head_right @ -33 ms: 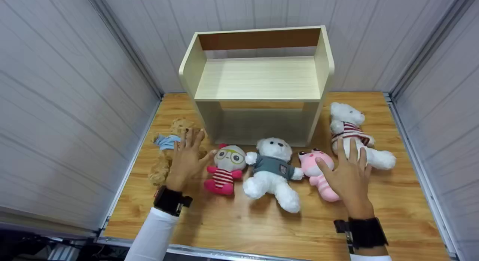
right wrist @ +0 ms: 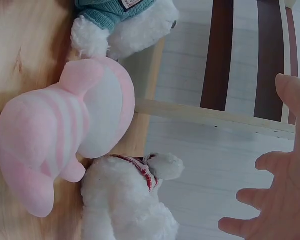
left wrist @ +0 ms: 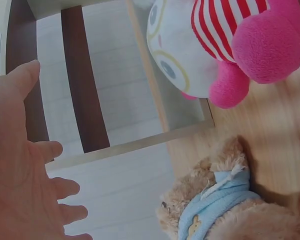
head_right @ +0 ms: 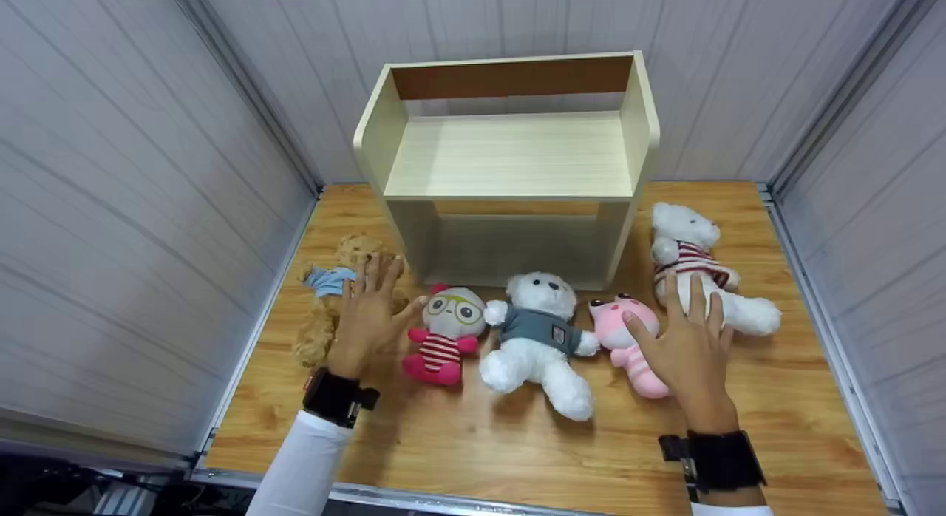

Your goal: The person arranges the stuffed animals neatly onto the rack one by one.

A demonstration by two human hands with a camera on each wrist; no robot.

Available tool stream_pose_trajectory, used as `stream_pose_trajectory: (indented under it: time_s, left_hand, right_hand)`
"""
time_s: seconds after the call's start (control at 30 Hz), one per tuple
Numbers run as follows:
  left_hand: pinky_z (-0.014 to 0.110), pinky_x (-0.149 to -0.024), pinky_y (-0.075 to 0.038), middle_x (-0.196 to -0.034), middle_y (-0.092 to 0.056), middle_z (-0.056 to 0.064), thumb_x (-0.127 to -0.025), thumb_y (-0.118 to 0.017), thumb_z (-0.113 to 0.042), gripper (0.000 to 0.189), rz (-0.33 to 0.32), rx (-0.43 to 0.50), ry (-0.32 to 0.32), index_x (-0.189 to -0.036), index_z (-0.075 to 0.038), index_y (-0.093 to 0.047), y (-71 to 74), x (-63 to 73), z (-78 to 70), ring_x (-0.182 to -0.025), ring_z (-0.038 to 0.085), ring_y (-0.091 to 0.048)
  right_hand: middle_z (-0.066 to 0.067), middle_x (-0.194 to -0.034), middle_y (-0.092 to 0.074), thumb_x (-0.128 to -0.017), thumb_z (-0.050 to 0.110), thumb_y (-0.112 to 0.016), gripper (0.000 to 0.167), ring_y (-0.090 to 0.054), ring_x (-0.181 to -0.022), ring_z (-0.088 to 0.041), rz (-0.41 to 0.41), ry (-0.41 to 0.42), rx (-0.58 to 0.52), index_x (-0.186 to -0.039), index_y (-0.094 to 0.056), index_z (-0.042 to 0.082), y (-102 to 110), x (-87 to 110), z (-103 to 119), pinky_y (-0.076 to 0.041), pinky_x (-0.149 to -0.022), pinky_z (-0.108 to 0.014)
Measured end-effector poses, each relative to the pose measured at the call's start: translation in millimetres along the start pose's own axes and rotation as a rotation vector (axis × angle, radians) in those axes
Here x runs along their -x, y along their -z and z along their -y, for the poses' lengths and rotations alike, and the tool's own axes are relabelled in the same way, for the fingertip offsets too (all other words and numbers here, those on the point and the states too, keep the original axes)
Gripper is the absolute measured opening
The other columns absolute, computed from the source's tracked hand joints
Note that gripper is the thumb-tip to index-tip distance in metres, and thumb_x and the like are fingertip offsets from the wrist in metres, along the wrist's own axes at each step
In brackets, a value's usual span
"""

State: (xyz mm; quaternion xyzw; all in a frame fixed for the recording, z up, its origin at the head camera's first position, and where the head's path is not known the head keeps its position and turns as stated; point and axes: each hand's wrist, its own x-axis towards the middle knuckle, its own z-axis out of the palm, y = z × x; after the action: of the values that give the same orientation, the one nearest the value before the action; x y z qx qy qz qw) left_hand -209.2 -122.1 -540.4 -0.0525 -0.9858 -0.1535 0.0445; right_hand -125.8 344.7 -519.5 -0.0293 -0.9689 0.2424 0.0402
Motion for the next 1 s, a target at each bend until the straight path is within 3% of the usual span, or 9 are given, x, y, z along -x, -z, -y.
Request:
stream_pose_trajectory:
  time_s: [0.5, 1.0]
  left_hand:
    - [0.069, -0.132, -0.010, -0.180, -0.014, 0.021, -0.103, -0.054, -0.072, 0.092, 0.018, -0.025, 0.011, -0.175, -0.023, -0.022, 1.0, 8.2, 3.0, -0.167, 0.048, -0.016]
    - [0.073, -0.130, -0.008, -0.179, -0.016, 0.023, -0.104, -0.057, -0.067, 0.091, -0.033, 0.035, -0.007, -0.174, -0.017, -0.026, 11.2, 11.9, 4.6, -0.166, 0.048, -0.015]
  right_hand:
    - [-0.040, -0.174, -0.011, -0.108, 0.055, -0.058, 0.095, -0.017, -0.150, -0.074, 0.011, 0.023, -0.019, -0.172, -0.016, -0.001, -14.5, 14.3, 1.9, -0.015, -0.112, -0.090]
    - [-0.040, -0.172, -0.019, -0.104, 0.045, -0.068, 0.092, -0.020, -0.152, -0.069, 0.010, 0.073, -0.095, -0.171, -0.024, 0.000, -36.4, 21.5, 14.3, -0.019, -0.116, -0.085]
